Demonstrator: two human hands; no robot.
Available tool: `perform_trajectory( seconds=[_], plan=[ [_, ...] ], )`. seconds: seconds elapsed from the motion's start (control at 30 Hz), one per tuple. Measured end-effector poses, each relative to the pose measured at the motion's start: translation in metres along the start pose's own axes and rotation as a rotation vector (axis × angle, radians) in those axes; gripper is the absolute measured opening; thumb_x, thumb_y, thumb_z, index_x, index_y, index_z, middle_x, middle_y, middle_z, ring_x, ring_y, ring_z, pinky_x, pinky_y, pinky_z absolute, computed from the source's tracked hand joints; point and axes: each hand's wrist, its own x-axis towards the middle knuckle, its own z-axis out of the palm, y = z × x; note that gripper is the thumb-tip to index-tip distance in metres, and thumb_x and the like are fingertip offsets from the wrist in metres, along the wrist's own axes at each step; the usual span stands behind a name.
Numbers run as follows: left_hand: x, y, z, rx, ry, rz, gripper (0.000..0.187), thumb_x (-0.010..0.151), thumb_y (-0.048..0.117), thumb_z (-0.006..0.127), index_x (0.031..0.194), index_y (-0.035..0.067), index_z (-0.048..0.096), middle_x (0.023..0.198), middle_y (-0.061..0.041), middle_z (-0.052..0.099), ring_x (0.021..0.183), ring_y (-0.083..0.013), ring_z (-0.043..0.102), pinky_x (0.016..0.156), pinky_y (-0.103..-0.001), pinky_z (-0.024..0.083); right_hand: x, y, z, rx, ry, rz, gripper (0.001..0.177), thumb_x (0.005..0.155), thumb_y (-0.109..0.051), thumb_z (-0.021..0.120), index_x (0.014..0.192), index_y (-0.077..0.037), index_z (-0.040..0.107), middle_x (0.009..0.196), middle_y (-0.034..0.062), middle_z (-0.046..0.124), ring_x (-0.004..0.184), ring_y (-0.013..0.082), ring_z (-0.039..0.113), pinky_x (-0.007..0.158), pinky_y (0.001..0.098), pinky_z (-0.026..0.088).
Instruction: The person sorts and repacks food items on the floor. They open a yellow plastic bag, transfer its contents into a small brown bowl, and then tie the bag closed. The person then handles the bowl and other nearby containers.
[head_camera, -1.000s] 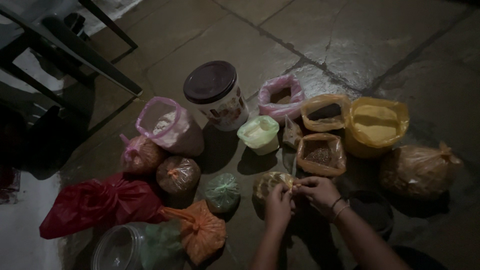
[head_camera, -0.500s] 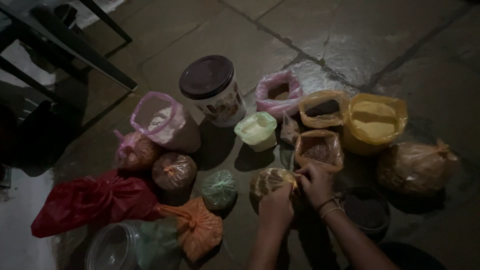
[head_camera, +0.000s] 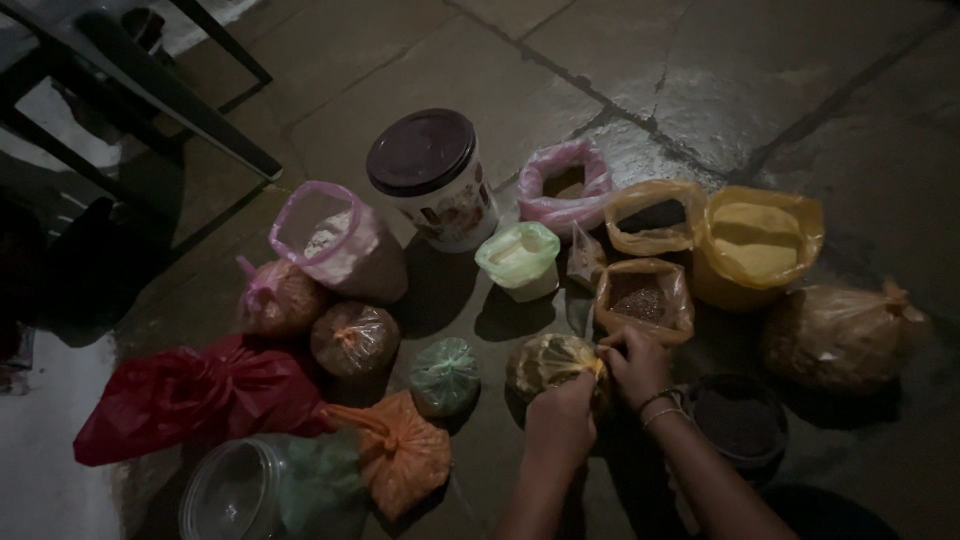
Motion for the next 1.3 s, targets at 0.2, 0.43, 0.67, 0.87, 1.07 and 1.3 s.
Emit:
perform_trajectory(
  seconds=[0.2, 0.43, 0.67, 0.87, 1.07, 1.3],
  plan=[
    [-0.009, -0.005, 0.003, -0.005, 0.021, -0.099, 0.012, 0.101, 0.018, 0.057, 0.1, 0.006, 0.061, 0.089, -0.019, 0.068, 0.086, -0.0395, 0.068, 0.075, -0.049, 0.054, 0.004, 0.031, 0.012, 0.16, 0.13, -0.06, 0.019, 0.088, -0.021, 0.074, 0.093, -0.003, 0.074, 0.09, 0.0105, 0.074, 0.078, 0.0221, 0.073, 0.073, 0.035, 0.057],
    [-0.019, -0.013, -0.03, -0.176, 0.158, -0.16, 0.036, 0.096, 0.014, 0.06, 0.13, 0.006, 0.054, 0.131, -0.019, 0.058, 0.119, -0.0395, 0.059, 0.095, -0.048, 0.051, 0.029, 0.093, 0.011, 0.226, -0.069, 0.28, 0.024, 0.101, -0.022, 0.065, 0.106, -0.001, 0.074, 0.099, 0.0168, 0.076, 0.088, 0.0266, 0.071, 0.079, 0.0393, 0.056],
    [0.018, -0.01, -0.034, 0.168, 0.023, 0.166, 0.061, 0.08, 0.009, 0.07, 0.139, 0.014, 0.056, 0.147, -0.011, 0.051, 0.143, -0.0395, 0.041, 0.114, -0.056, 0.037, 0.002, 0.026, -0.023, -0.488, -0.464, 0.057, 0.053, 0.08, -0.022, 0.077, 0.132, -0.018, 0.065, 0.131, 0.0146, 0.065, 0.12, 0.0341, 0.064, 0.103, 0.0422, 0.053],
    [0.057, -0.04, 0.0, 0.199, -0.236, 0.131, 0.062, 0.086, 0.032, 0.076, 0.144, 0.03, 0.055, 0.159, -0.009, 0.037, 0.149, -0.0439, 0.023, 0.117, -0.067, 0.017, -0.015, -0.053, -0.04, -0.898, -0.813, 0.216, 0.096, 0.085, -0.039, 0.085, 0.157, -0.026, 0.023, 0.166, 0.0063, 0.017, 0.149, 0.0398, 0.024, 0.117, 0.0591, 0.03],
    [0.072, -0.056, 0.033, -0.018, -0.291, -0.066, 0.04, 0.084, 0.028, 0.076, 0.124, 0.03, 0.072, 0.155, 0.0, 0.048, 0.152, -0.0362, 0.024, 0.121, -0.065, 0.003, -0.016, -0.001, -0.01, -0.917, -0.836, 0.269, 0.088, 0.093, -0.049, 0.068, 0.163, -0.036, 0.016, 0.168, 0.002, 0.02, 0.154, 0.0381, 0.02, 0.12, 0.0664, 0.02],
    [0.041, -0.056, 0.024, -0.042, -0.006, 0.147, 0.026, 0.089, 0.023, 0.074, 0.114, 0.018, 0.072, 0.139, -0.005, 0.063, 0.139, -0.0371, 0.045, 0.122, -0.062, 0.019, -0.021, -0.025, -0.006, -1.251, -1.042, 0.215, 0.084, 0.1, -0.07, 0.05, 0.166, -0.044, 0.004, 0.176, 0.0046, 0.0, 0.156, 0.0394, 0.017, 0.121, 0.0683, 0.015]
  ],
)
